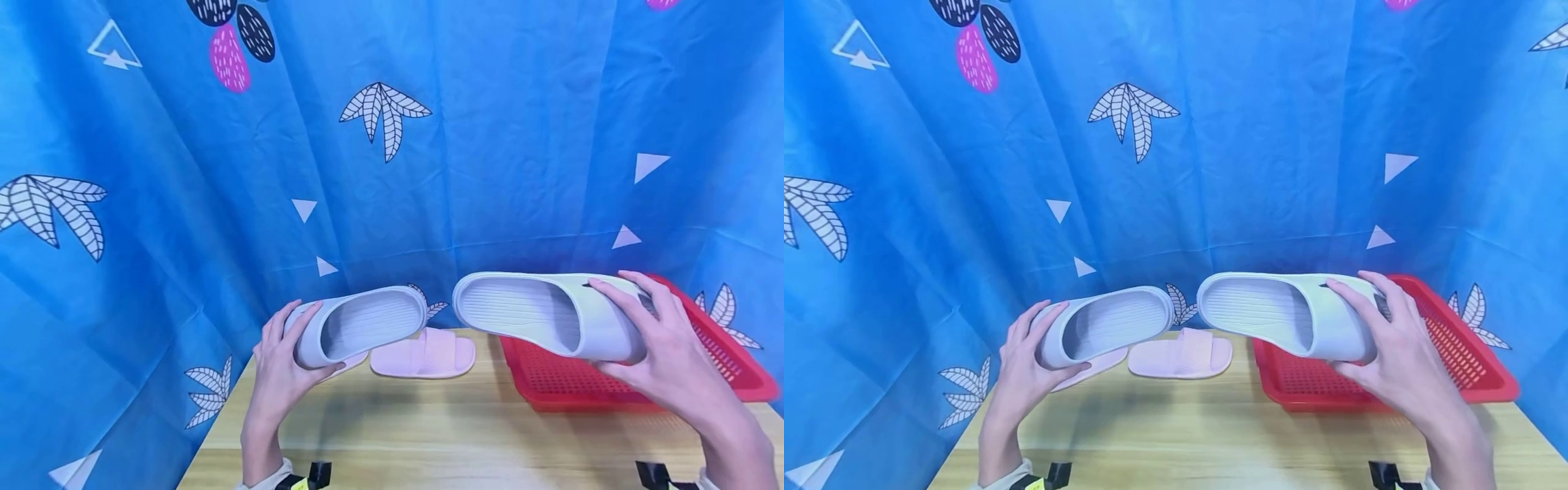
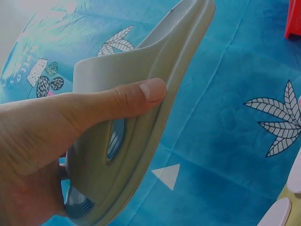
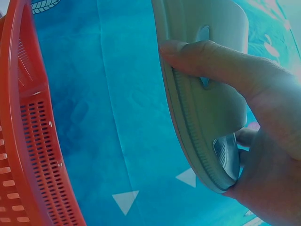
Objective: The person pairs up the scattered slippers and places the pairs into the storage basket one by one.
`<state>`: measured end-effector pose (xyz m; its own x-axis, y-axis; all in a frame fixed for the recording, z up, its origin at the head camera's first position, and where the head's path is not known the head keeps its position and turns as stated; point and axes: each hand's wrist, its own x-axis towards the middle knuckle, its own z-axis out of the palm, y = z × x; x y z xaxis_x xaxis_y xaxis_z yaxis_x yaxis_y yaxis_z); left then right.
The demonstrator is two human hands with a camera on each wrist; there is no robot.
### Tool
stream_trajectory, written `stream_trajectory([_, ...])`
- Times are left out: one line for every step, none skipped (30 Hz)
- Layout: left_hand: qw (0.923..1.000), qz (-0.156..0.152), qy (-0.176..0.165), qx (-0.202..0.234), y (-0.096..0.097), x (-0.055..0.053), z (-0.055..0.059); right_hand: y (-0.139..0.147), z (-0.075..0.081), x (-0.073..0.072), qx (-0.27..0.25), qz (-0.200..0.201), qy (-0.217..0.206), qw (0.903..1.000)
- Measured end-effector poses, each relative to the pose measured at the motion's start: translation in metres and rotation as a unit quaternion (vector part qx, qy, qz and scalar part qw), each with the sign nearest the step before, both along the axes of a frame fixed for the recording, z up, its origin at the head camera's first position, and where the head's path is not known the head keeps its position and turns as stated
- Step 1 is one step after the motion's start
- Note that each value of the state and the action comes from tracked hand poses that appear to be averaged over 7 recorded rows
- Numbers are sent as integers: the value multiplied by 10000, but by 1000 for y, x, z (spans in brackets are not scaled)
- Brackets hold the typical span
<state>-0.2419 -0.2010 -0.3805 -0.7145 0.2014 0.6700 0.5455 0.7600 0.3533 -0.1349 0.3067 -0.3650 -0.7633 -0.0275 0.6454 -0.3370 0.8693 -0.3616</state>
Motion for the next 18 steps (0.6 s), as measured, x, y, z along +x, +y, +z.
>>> stream_trajectory([10000,3,-7,-1,1,1,0,0,1,-1,-4,9,-16,10000])
stream_trajectory([10000,9,-6,-3,2,1,0,0,1,-1,11,22,-17,10000])
stream_trajectory([10000,16,-8,-5,3,1,0,0,2,-2,35,32,-1,10000])
stream_trajectory([10000,27,-14,-15,5,2,0,0,2,-3,55,41,12,10000])
stream_trajectory([10000,34,-29,-18,6,2,0,1,2,-4,84,47,37,9999])
stream_trajectory([10000,40,-39,-27,7,2,0,1,1,-4,109,46,55,9999])
stream_trajectory([10000,48,-46,-39,8,2,1,1,1,-5,136,47,72,9999])
stream_trajectory([10000,60,-52,-50,9,1,1,1,1,-6,157,50,79,9998])
stream_trajectory([9999,64,-58,-58,10,1,1,2,1,-6,163,54,87,9998])
stream_trajectory([9999,66,-56,-69,11,0,1,2,0,-7,147,71,85,9998])
stream_trajectory([9999,66,-54,-80,12,0,2,2,0,-8,137,83,90,9998])
stream_trajectory([9999,70,-48,-95,12,0,2,2,0,-9,119,100,70,9999])
stream_trajectory([9999,75,-48,-101,13,0,2,1,0,-9,113,120,71,9998])
stream_trajectory([9999,81,-55,-105,14,0,2,1,0,-10,112,142,76,9998])
stream_trajectory([9999,87,-64,-107,14,0,1,1,0,-11,111,165,80,9998])
stream_trajectory([9999,95,-74,-108,15,0,1,0,0,-12,102,195,72,9997])
stream_trajectory([9999,104,-88,-105,15,0,1,0,0,-13,113,212,56,9997])
stream_trajectory([9998,116,-98,-102,15,0,0,-1,0,-14,123,234,44,9996])
